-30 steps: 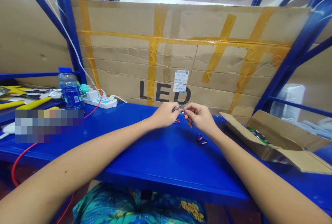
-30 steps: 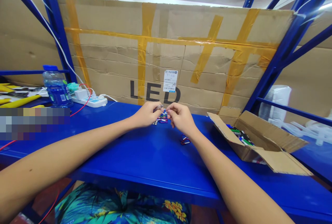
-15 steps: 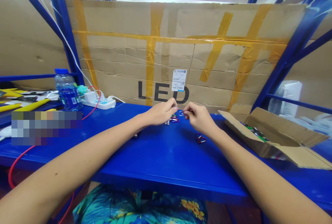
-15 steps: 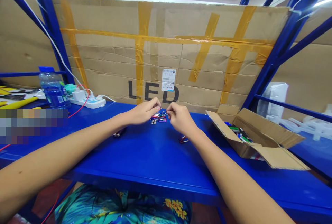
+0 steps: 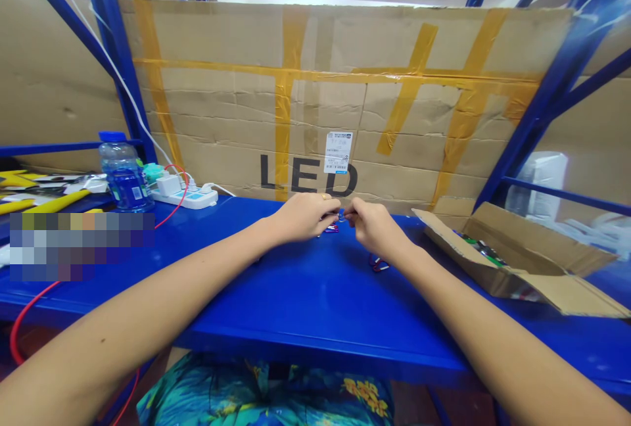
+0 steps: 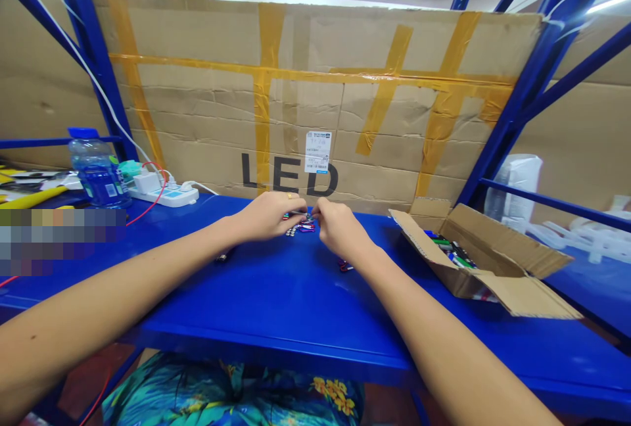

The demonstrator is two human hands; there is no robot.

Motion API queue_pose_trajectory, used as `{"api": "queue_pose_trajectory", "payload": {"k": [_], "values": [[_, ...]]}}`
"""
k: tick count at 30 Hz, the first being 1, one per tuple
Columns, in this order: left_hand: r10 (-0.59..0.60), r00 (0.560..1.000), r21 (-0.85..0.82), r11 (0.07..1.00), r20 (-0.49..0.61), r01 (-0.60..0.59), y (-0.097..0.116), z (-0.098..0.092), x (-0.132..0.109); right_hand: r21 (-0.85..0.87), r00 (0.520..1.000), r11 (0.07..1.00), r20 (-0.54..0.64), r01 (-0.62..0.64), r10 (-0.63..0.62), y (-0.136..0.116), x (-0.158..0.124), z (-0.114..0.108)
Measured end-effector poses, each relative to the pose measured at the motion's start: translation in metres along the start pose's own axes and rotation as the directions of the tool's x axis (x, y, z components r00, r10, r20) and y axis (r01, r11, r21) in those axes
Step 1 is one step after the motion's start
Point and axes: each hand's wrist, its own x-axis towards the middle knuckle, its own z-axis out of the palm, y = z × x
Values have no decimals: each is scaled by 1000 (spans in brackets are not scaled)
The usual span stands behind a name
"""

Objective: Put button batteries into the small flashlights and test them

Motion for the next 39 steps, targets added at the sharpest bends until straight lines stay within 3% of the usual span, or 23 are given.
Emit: {"api": "queue_pose_trajectory", "payload": {"k": [4, 9, 12, 16, 23, 26, 32, 39], "values": [[-69, 997, -59, 996, 16, 70, -4, 1, 1, 39, 999, 999, -18, -33, 34, 0, 2, -1], [-183, 983, -212, 961, -2, 179, -16, 2, 2, 221, 972, 959, -112, -179, 207, 9, 4, -1], [-232, 973, -265, 939, -17, 220, -22, 3, 1, 283, 962, 933, -93, -222, 257, 15, 4, -1], [-208, 976, -224, 956, -67, 188, -25, 4, 1, 280, 965, 931, -52, -233, 257, 14, 5, -3], [-151, 984, -170, 976, -94, 134, -20, 5, 0, 276, 954, 933, -126, -231, 273, 11, 6, -3], [-155, 982, -176, 975, -106, 135, -21, 6, 0, 304, 954, 922, -98, -242, 283, 13, 5, -1], [-226, 964, -351, 922, -140, 165, -25, 9, 0, 381, 955, 877, 60, -292, 292, 15, 4, 7], [-177, 975, -500, 862, -134, 88, -15, 14, 0, 395, 991, 909, 59, -132, 119, 6, 1, 8]]}}
